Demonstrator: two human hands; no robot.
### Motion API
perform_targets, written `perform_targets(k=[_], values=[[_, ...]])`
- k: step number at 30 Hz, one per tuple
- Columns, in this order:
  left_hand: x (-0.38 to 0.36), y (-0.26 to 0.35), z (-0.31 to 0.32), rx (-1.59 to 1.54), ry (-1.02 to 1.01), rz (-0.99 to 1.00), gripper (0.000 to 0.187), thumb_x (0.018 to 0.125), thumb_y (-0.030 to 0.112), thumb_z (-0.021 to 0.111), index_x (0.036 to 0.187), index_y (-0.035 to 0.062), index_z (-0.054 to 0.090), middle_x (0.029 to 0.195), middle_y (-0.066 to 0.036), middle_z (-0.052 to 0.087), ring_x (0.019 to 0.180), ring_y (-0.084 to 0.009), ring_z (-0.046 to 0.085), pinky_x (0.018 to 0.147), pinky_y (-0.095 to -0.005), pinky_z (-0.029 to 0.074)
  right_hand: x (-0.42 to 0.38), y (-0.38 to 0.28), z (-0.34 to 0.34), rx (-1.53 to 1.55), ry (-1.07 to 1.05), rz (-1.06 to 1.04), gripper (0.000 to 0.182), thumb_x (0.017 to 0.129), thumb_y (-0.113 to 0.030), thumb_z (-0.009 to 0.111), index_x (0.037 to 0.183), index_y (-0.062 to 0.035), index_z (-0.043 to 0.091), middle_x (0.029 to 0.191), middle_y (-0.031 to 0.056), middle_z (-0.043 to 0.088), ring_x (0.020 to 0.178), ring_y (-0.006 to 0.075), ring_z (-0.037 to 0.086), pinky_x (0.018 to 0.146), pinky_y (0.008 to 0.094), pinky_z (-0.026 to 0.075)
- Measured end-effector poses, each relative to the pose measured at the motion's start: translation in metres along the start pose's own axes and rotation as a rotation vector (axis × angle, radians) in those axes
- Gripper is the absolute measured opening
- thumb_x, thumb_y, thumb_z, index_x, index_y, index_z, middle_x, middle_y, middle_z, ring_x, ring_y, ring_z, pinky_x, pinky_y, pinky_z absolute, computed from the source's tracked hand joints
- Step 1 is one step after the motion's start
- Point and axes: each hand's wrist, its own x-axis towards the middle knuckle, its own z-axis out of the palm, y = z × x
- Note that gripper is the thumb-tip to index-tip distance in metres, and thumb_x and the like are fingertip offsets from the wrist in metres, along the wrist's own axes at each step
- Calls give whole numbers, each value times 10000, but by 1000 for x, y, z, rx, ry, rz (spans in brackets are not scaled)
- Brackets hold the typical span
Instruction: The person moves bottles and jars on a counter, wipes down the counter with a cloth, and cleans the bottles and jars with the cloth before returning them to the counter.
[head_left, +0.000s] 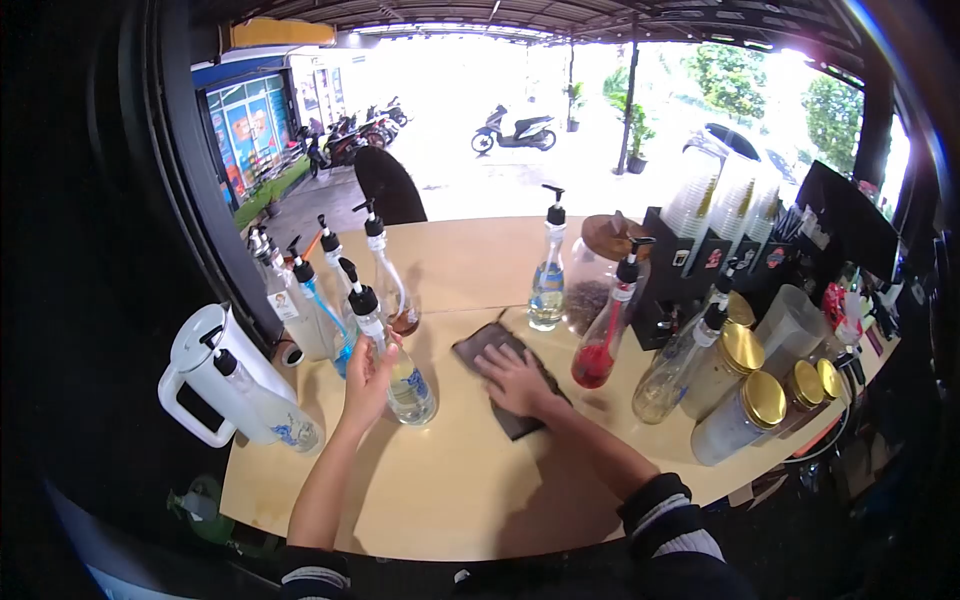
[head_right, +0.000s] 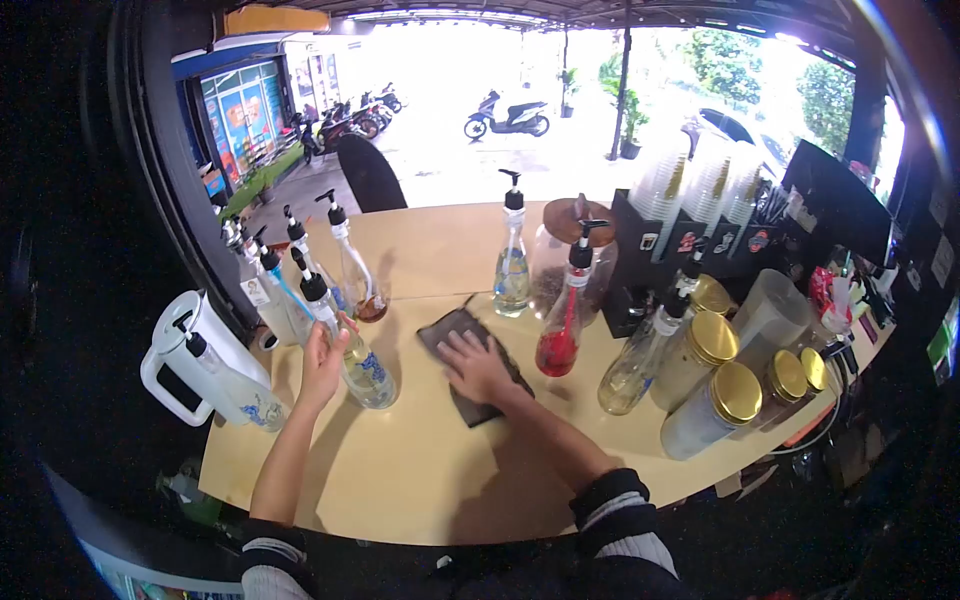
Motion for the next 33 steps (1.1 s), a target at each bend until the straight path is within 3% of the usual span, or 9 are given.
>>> perform_targets(k=[4, 9, 11, 15, 18, 24, 33], values=[[41, 0, 34, -36, 8, 69, 235, 924, 166, 569, 1112, 30, 530, 1023, -47, 596, 987, -129, 547, 896, -291, 407, -38, -15, -18, 95, -40, -243, 511, 894, -386, 490, 1365, -203, 423, 1451, 90, 346, 1339, 315, 310, 1084, 542, 204], [101, -32, 90, 27, 62, 89, 281, 904, 230, 599, 1087, 26, 538, 1010, -66, 612, 948, -137, 571, 844, -304, 438, -39, -15, -22, 154, -46, -248, 518, 882, -389, 516, 1357, -199, 434, 1444, 85, 355, 1340, 308, 305, 1077, 538, 217], [117, -35, 109, 168, 80, 123, 237, 915, 194, 590, 1077, 31, 534, 975, -33, 609, 895, -100, 559, 805, -278, 442, -38, -18, -28, 128, -71, -208, 521, 880, -389, 518, 1358, -199, 435, 1450, 83, 345, 1347, 300, 289, 1070, 547, 220], [150, -59, 135, 127, 58, 192, 241, 904, 223, 605, 1039, 32, 546, 948, -38, 617, 865, -100, 561, 776, -276, 444, -38, -18, -25, 147, -63, -170, 519, 881, -407, 496, 1356, -207, 432, 1451, 74, 338, 1339, 293, 296, 1081, 554, 205], [159, -60, 147, 144, 105, 69, 296, 846, 227, 642, 1035, 10, 569, 923, -124, 649, 885, -191, 617, 820, -325, 456, -38, -16, -21, 139, -49, -176, 525, 875, -414, 490, 1355, -211, 431, 1451, 70, 338, 1332, 293, 304, 1089, 550, 195], [163, -73, 169, 167, 180, 73, 345, 816, 229, 673, 1056, 0, 581, 998, -183, 649, 986, -276, 620, 903, -371, 436, -38, -16, -21, 162, -63, -162, 537, 861, -408, 500, 1355, -208, 430, 1453, 62, 332, 1340, 284, 286, 1092, 544, 192], [165, -85, 191, 246, 256, 60, 352, 782, 237, 697, 1025, -3, 608, 1001, -206, 651, 998, -346, 615, 882, -409, 452, -37, -16, -20, 171, -74, -150, 547, 863, -418, 500, 1364, -213, 416, 1458, 57, 325, 1346, 283, 279, 1098, 543, 180]])
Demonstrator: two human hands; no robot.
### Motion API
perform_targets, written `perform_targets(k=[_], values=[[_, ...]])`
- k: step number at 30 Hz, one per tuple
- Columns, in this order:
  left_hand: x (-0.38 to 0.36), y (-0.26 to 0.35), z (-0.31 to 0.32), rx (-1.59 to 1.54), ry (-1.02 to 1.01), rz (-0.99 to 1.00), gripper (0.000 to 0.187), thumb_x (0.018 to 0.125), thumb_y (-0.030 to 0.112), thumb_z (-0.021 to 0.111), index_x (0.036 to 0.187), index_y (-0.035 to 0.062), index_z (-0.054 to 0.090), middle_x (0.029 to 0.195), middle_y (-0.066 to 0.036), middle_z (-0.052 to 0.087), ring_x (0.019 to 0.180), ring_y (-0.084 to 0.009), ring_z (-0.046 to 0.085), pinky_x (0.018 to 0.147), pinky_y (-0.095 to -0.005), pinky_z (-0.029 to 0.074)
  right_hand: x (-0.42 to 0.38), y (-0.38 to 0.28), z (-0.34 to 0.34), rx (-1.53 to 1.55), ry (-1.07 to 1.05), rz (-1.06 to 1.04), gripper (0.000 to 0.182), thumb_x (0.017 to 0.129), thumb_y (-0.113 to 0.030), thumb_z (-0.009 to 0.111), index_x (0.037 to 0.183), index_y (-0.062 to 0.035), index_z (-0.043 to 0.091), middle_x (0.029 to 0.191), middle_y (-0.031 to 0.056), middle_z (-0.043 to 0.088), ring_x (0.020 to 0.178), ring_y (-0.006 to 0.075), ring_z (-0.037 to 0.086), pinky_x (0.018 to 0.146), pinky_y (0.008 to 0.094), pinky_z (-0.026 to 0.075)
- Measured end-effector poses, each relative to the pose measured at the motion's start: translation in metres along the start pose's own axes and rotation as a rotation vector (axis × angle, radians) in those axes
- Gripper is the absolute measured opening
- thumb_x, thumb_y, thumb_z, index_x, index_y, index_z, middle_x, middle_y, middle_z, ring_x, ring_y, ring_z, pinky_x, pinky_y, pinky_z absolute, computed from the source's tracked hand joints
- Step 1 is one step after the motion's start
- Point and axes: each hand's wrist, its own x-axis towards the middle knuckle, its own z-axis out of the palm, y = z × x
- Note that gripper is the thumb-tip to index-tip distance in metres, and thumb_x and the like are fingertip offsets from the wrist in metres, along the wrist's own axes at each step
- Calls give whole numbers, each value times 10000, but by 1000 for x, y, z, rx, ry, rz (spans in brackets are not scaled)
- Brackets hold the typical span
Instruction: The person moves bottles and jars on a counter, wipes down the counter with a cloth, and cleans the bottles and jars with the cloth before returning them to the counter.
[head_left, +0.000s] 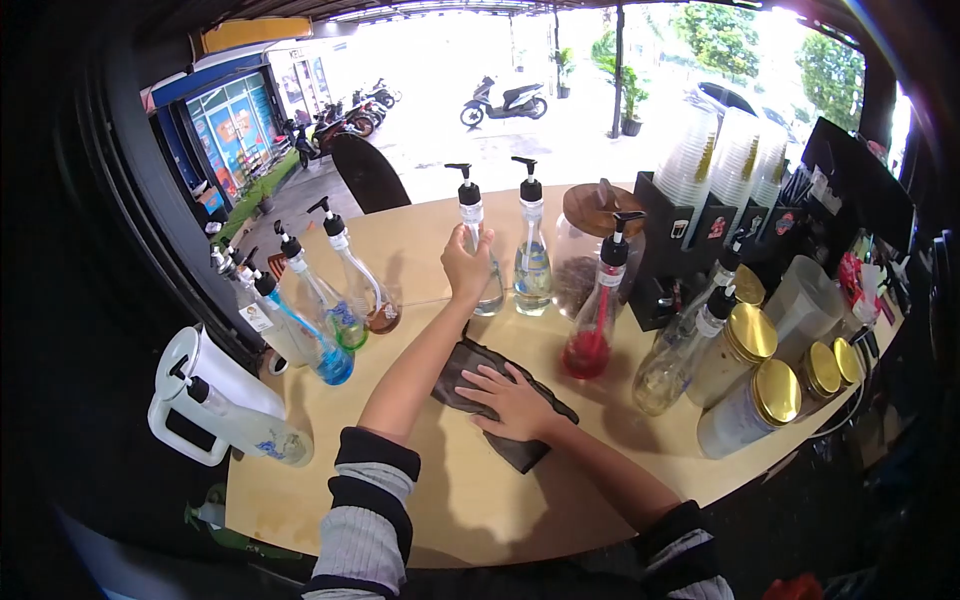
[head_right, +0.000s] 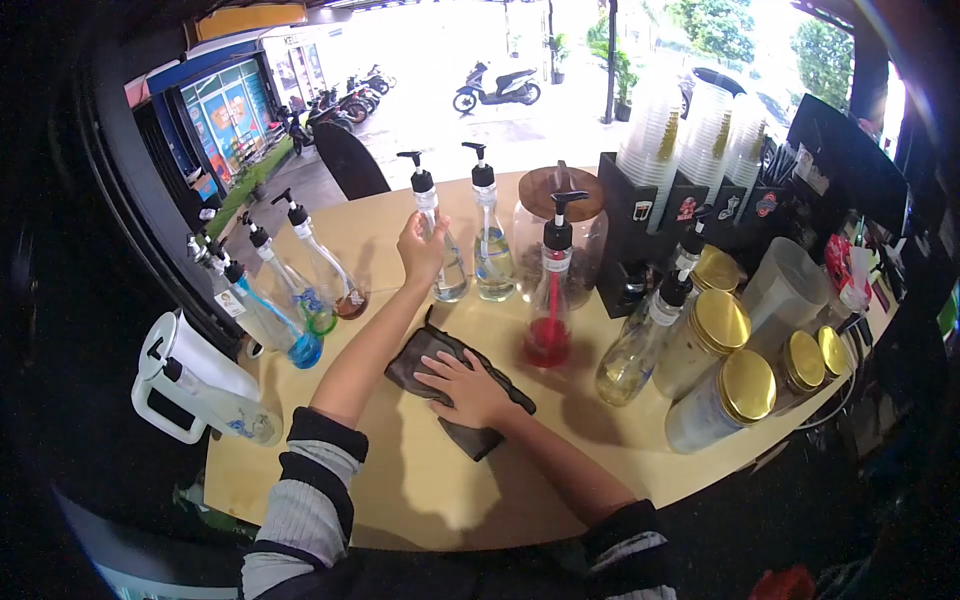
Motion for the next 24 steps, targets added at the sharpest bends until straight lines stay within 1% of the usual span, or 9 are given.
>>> perform_targets(k=[7, 9, 10, 12, 13, 15, 18, 22, 24], values=[[3, 2, -3, 36, 5, 32, 434, 761, 315, 717, 1024, -13, 608, 998, -203, 654, 980, -345, 624, 875, -406, 461, 1, -1, -1, -8, -24, 12, 560, 856, -419, 508, 1370, -221, 406, 1465, 58, 317, 1354, 280, 269, 1099, 543, 175], [6, 8, -20, 42, -203, -61, 580, 713, 331, 766, 1130, -17, 561, 1060, -210, 635, 1027, -329, 611, 904, -404, 458, 1, 0, -1, -13, -18, 3, 561, 854, -419, 510, 1369, -223, 408, 1465, 61, 316, 1354, 283, 270, 1098, 547, 172], [7, -9, -21, 42, -201, -61, 580, 713, 331, 766, 1130, -17, 561, 1060, -210, 635, 1027, -329, 611, 904, -404, 458, 1, 0, 0, -13, -18, 1, 561, 854, -419, 510, 1369, -223, 408, 1465, 61, 316, 1354, 283, 270, 1098, 547, 172], [2, -29, -26, 58, -305, 117, 646, 691, 306, 796, 1184, -10, 523, 1108, -167, 621, 1016, -255, 616, 921, -373, 455, 1, 0, 0, -21, -16, 6, 557, 856, -417, 507, 1369, -224, 409, 1463, 61, 319, 1350, 286, 277, 1099, 542, 171], [2, -33, -30, 56, -304, 119, 646, 691, 306, 796, 1184, -10, 523, 1108, -167, 621, 1016, -255, 616, 921, -373, 455, 1, -1, 0, -24, -16, 6, 557, 856, -417, 507, 1369, -224, 409, 1463, 61, 319, 1350, 286, 277, 1099, 542, 171], [3, -34, -35, 83, -468, -6, 698, 663, 300, 818, 1204, -9, 502, 1119, -161, 615, 1035, -245, 608, 928, -370, 456, 1, -1, -1, -8, -22, 11, 554, 860, -421, 503, 1369, -223, 409, 1460, 62, 322, 1347, 287, 281, 1098, 540, 174], [3, -28, -36, 125, -515, -36, 820, 634, 307, 829, 1284, -10, 443, 1192, -214, 575, 1100, -307, 578, 913, -373, 484, 1, -1, -1, -10, -5, -1, 548, 863, -423, 500, 1366, -222, 413, 1458, 63, 326, 1346, 287, 283, 1097, 541, 175], [0, -24, -36, 111, -535, -44, 823, 633, 307, 829, 1286, -12, 443, 1178, -213, 584, 1095, -303, 583, 912, -373, 486, 1, -1, -1, -6, 0, -1, 547, 864, -424, 503, 1364, -221, 415, 1456, 64, 330, 1345, 287, 285, 1095, 543, 176], [-3, -21, -35, 70, -522, -57, 723, 652, 276, 829, 1211, -29, 487, 1191, -187, 570, 1088, -251, 580, 940, -386, 447, 0, -1, -1, -9, 9, 0, 541, 866, -420, 504, 1359, -216, 421, 1453, 66, 334, 1345, 287, 286, 1097, 541, 174]])
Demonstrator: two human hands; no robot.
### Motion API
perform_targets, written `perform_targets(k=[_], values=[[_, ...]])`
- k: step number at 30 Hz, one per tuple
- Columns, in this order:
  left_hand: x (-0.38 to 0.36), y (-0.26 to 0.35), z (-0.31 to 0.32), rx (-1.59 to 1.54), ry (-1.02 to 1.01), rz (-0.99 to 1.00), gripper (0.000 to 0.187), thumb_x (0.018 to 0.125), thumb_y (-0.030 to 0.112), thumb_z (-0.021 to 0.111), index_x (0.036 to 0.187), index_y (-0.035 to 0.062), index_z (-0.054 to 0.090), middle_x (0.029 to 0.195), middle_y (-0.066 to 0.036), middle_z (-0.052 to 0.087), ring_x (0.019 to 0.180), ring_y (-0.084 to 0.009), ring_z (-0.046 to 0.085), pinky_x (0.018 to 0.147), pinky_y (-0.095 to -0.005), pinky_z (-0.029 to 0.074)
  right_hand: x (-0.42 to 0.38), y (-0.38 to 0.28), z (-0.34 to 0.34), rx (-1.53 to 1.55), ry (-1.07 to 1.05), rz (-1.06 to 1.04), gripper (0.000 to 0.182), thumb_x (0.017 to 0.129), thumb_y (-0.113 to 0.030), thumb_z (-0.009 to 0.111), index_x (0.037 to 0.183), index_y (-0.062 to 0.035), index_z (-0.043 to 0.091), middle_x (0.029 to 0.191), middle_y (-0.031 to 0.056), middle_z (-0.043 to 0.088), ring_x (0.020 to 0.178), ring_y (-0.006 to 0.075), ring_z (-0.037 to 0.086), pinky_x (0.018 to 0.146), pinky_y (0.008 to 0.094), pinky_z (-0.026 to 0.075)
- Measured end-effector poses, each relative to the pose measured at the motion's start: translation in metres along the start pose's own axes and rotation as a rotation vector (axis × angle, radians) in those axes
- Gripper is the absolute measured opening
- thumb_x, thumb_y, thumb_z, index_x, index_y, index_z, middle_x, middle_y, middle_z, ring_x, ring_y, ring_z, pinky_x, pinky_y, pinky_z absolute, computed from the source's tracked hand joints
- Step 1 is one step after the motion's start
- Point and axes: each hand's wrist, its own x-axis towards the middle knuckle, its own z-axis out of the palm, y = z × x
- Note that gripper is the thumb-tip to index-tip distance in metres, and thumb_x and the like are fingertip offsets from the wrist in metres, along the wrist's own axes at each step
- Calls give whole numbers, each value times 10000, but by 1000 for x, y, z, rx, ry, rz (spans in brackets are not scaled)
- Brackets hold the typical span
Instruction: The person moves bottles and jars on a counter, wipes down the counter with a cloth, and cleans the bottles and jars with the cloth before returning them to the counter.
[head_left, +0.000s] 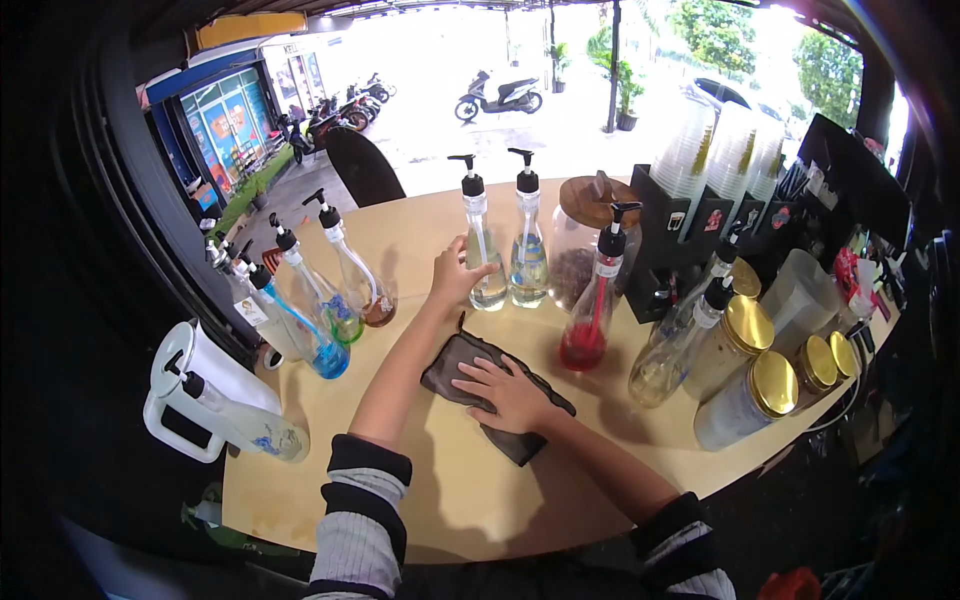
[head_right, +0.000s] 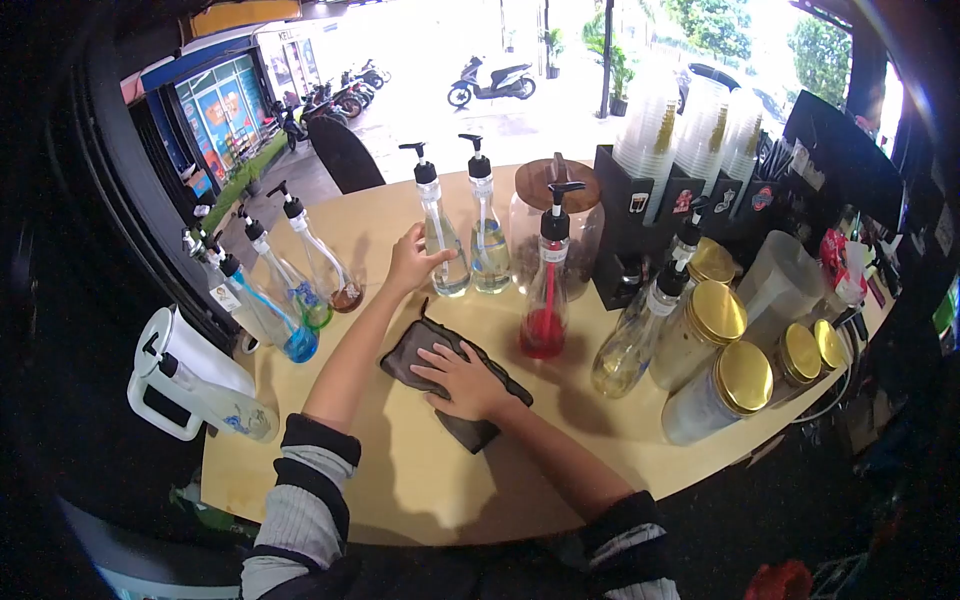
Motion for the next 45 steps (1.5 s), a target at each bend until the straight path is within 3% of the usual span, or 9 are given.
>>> perform_targets(k=[4, 6, 9, 12, 16, 18, 37, 40, 45], values=[[-18, 17, 10, 0, 153, 74, 777, 674, 248, 806, 1288, -22, 414, 1301, -231, 472, 1201, -305, 496, 989, -371, 413, 0, 2, 3, 10, 15, -13, 538, 863, -419, 508, 1353, -213, 429, 1450, 69, 339, 1343, 288, 288, 1095, 547, 175], [-29, 31, 17, 188, 437, 233, 746, 715, 196, 765, 1309, -27, 372, 1329, -237, 402, 1244, -330, 423, 1032, -395, 346, -1, 2, 3, 46, 23, -6, 540, 860, -419, 511, 1349, -203, 433, 1450, 74, 338, 1341, 291, 290, 1093, 553, 175], [-33, 39, 42, 94, 243, 465, 700, 727, 151, 749, 1289, -27, 372, 1284, -222, 443, 1151, -356, 489, 993, -424, 373, 0, 4, 5, 30, 31, -23, 545, 858, -418, 513, 1345, -186, 435, 1433, 81, 357, 1342, 292, 287, 1092, 554, 176], [-22, 53, 67, 174, 394, 551, 653, 726, 150, 750, 1246, -42, 404, 1268, -234, 459, 1139, -367, 496, 968, -419, 387, 0, 2, 1, 52, 13, -8, 536, 858, -406, 515, 1330, -164, 444, 1408, 90, 382, 1343, 280, 284, 1095, 548, 172], [2, 37, 88, 82, 411, 413, 636, 732, 157, 745, 1229, -54, 409, 1213, -252, 506, 1121, -372, 514, 933, -411, 411, -1, 0, -4, 67, 28, -27, 508, 866, -392, 516, 1308, -151, 454, 1365, 75, 427, 1332, 284, 302, 1079, 544, 184], [6, 34, 86, 130, 222, 257, 672, 739, 161, 739, 1261, -60, 379, 1156, -271, 543, 1110, -385, 527, 928, -409, 418, -1, 0, -4, 80, 37, -43, 509, 862, -390, 517, 1302, -144, 456, 1372, 69, 422, 1332, 288, 300, 1081, 548, 179], [-33, 41, 55, -30, 338, 270, 588, 754, 95, 696, 1235, -60, 396, 1254, -239, 458, 1152, -374, 464, 962, -413, 391, 1, 0, -1, 61, 13, -26, 523, 853, -382, 518, 1321, -158, 448, 1404, 94, 389, 1344, 277, 281, 1087, 554, 180], [-28, 27, 41, 48, 581, 321, 557, 755, 116, 702, 1206, -57, 425, 1231, -240, 485, 1145, -357, 488, 958, -399, 401, -1, -1, 0, 6, 13, -21, 526, 862, -390, 500, 1332, -161, 442, 1424, 92, 367, 1347, 287, 275, 1086, 552, 187], [-14, 10, 33, 152, 355, 164, 685, 749, 261, 747, 1254, -56, 409, 1147, -228, 562, 1078, -324, 560, 933, -386, 425, -1, -3, 0, 15, 16, -28, 508, 867, -383, 487, 1323, -160, 460, 1432, 92, 356, 1349, 288, 270, 1090, 552, 179]])
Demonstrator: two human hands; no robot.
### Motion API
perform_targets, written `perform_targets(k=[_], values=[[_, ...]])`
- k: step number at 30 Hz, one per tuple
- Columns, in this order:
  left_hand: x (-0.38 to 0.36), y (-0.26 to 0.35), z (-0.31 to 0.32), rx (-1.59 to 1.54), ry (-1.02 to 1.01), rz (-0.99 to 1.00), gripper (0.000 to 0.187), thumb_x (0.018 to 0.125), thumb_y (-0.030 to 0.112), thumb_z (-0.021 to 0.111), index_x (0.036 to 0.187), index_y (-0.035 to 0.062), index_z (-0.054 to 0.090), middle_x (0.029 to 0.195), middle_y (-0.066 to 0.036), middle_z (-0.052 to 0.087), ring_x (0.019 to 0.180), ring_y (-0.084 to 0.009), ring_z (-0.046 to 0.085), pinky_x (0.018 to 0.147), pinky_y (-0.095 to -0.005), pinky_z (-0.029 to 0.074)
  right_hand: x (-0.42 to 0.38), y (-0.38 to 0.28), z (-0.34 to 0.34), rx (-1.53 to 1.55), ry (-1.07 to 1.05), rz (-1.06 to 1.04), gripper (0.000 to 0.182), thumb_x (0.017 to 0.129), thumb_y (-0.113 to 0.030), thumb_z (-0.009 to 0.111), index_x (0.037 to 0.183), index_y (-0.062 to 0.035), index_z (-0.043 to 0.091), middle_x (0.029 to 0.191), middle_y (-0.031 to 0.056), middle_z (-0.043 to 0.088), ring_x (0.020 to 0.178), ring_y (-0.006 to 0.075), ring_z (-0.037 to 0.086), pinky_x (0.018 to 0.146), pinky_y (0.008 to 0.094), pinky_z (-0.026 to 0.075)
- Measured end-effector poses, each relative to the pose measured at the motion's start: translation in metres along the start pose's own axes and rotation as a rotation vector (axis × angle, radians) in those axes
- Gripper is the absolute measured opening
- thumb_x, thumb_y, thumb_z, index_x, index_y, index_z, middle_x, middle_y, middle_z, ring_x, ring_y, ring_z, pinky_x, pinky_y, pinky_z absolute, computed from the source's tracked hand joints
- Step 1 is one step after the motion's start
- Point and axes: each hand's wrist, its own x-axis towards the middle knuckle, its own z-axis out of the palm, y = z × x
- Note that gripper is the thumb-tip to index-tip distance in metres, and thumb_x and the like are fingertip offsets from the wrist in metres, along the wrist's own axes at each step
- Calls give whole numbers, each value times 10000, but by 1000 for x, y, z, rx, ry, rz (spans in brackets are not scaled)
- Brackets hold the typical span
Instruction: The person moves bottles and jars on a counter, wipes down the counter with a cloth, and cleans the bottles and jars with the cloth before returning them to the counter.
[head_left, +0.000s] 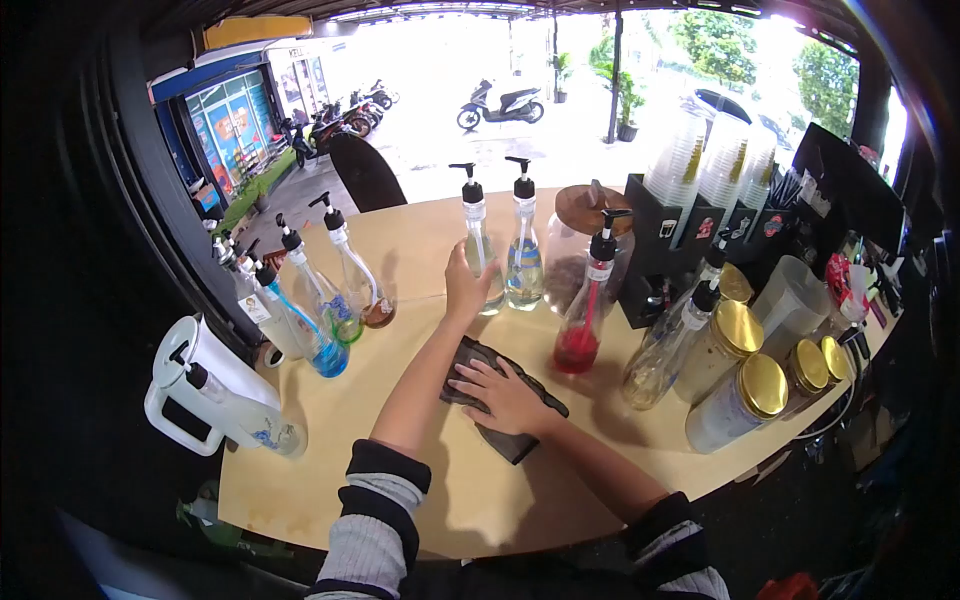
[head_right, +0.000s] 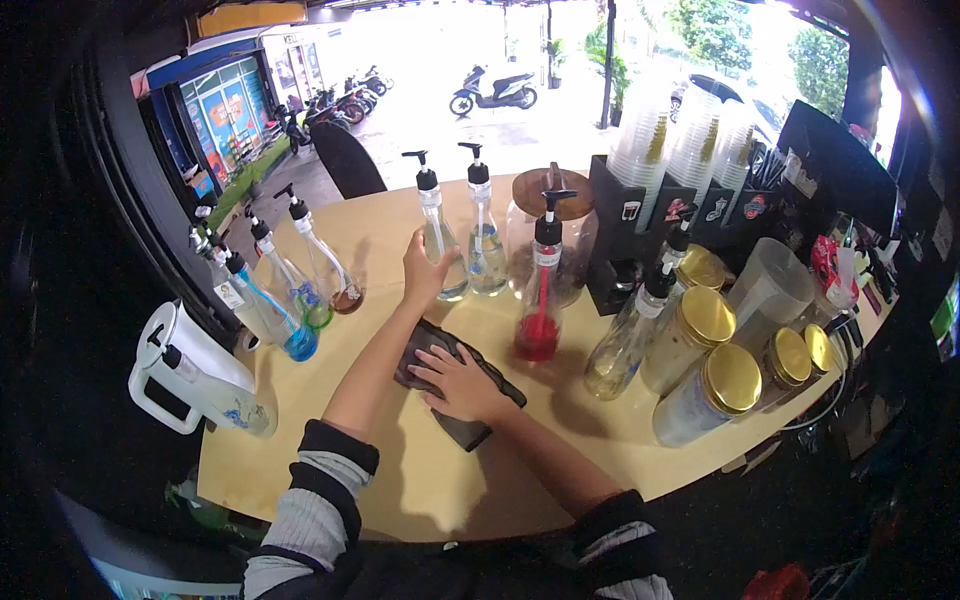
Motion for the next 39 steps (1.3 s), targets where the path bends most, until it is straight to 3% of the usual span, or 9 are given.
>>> perform_targets(k=[6, 11, 23, 25, 29, 31, 33, 35, 39], values=[[-5, 4, -15, 16, 12, -37, 691, 773, 280, 730, 1289, -26, 388, 1223, -208, 521, 1157, -319, 508, 964, -403, 406, 2, -6, 2, -315, 6, -70, 508, 893, -328, 452, 1328, -66, 434, 1407, 112, 387, 1312, 291, 343, 1092, 557, 178], [-53, 38, -124, -84, -103, 31, 580, 803, 206, 687, 1287, 36, 415, 1273, -135, 472, 1175, -261, 484, 962, -393, 405, 5, 8, 1, -51, -40, -182, 531, 894, -299, 461, 1359, -55, 385, 1420, 117, 373, 1332, 298, 320, 1095, 526, 191], [-217, 60, -304, 160, 8, -145, 353, 820, 118, 653, 1145, 25, 552, 1190, -119, 529, 1113, -235, 525, 913, -346, 443, 164, 18, 64, -250, 6, 405, 610, 908, -387, 374, 1404, -37, 316, 1491, 138, 259, 1379, 314, 231, 1107, 540, 134], [-236, 61, -325, 323, 182, -30, 363, 808, 76, 637, 1149, 11, 531, 1176, -136, 533, 1128, -240, 510, 922, -364, 423, 157, -3, 70, -189, -5, 245, 583, 902, -361, 396, 1387, -43, 341, 1481, 140, 276, 1368, 314, 251, 1100, 543, 150], [-236, 47, -349, 216, 460, -117, 397, 824, 66, 618, 1194, -2, 490, 1216, -157, 506, 1158, -252, 484, 966, -363, 385, 86, -53, 63, -35, -80, -395, 497, 881, -279, 499, 1336, -94, 425, 1426, 102, 377, 1295, 296, 366, 1063, 532, 244], [-221, 42, -354, 230, 559, -111, 424, 863, 85, 597, 1247, 1, 438, 1256, -156, 473, 1177, -261, 461, 999, -372, 350, 59, -72, 27, 120, -234, -482, 475, 865, -236, 540, 1317, -116, 460, 1412, 91, 402, 1294, 276, 380, 1061, 511, 264], [-210, 23, -354, 71, 547, -128, 426, 885, 108, 582, 1263, -1, 419, 1269, -155, 457, 1184, -262, 452, 1005, -377, 345, 63, -32, 21, 160, -212, -427, 453, 869, -218, 545, 1305, -113, 479, 1406, 78, 418, 1326, 263, 347, 1078, 496, 248], [-202, -2, -354, -83, 539, -135, 429, 907, 132, 567, 1279, -3, 401, 1282, -154, 441, 1190, -263, 444, 1010, -381, 339, 69, 9, 19, 47, -78, -51, 472, 885, -273, 507, 1328, -120, 455, 1436, 76, 380, 1338, 276, 323, 1080, 512, 232], [-181, -18, -367, -72, 452, -185, 348, 940, 198, 536, 1205, -11, 449, 1171, -118, 516, 1096, -194, 488, 959, -328, 363, 99, 6, 47, -243, 50, 275, 530, 909, -374, 416, 1377, -126, 390, 1476, 77, 312, 1351, 278, 299, 1076, 534, 220]])
